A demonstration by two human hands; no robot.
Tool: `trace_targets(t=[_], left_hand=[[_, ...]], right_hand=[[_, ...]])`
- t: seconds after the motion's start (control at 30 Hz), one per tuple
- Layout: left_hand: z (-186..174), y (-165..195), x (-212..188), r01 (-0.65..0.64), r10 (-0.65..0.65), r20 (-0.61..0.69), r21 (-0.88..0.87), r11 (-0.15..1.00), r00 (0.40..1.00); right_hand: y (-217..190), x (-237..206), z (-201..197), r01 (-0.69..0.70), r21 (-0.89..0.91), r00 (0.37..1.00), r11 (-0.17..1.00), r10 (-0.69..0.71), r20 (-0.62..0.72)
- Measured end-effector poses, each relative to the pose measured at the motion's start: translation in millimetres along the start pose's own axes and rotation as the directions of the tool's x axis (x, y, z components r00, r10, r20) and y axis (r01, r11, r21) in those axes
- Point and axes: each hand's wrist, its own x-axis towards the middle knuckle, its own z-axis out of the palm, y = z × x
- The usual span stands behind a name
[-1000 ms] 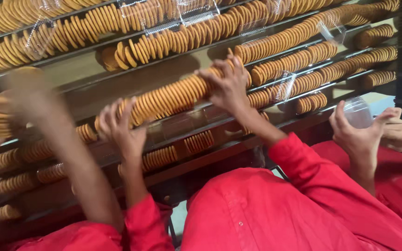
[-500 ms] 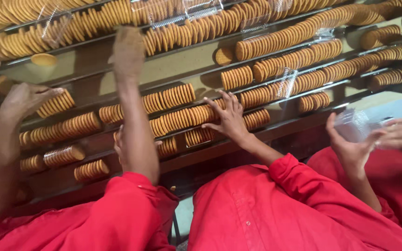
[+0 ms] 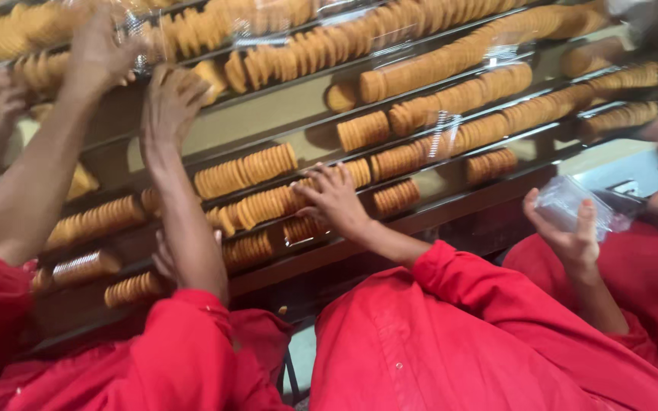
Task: The person repeatedly picks stacks of round cookies from a multi-tiered metal rack and places them into clear plastic clamshell containers. The person works continuously along the rack, filling containers and moving to the next section.
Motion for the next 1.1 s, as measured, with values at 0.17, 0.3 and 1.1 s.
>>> trace_targets(t=[0.17, 0.3, 1.1], left_hand=[[37.5, 21.6, -0.1, -0.302, 0.278, -0.48, 0.029, 0.953, 0.832], [149.9, 84.6, -82.6, -0.088, 0.048, -0.833, -0.002, 0.996, 0.551], [256.1, 284.8, 1.6, -0.603, 0.553, -0.303, -0.096, 0.792, 0.776]], right_hand=[[-0.6, 0.2, -5.2, 0.042, -0.101, 0.999, 0.994, -0.042, -0.005], [20.2, 2.9, -42.5, 0.084, 0.149, 0.984, 0.985, -0.058, -0.169], [186.0, -98.0, -180.3, -0.093, -0.966, 0.993, 0.242, 0.088, -0.074]])
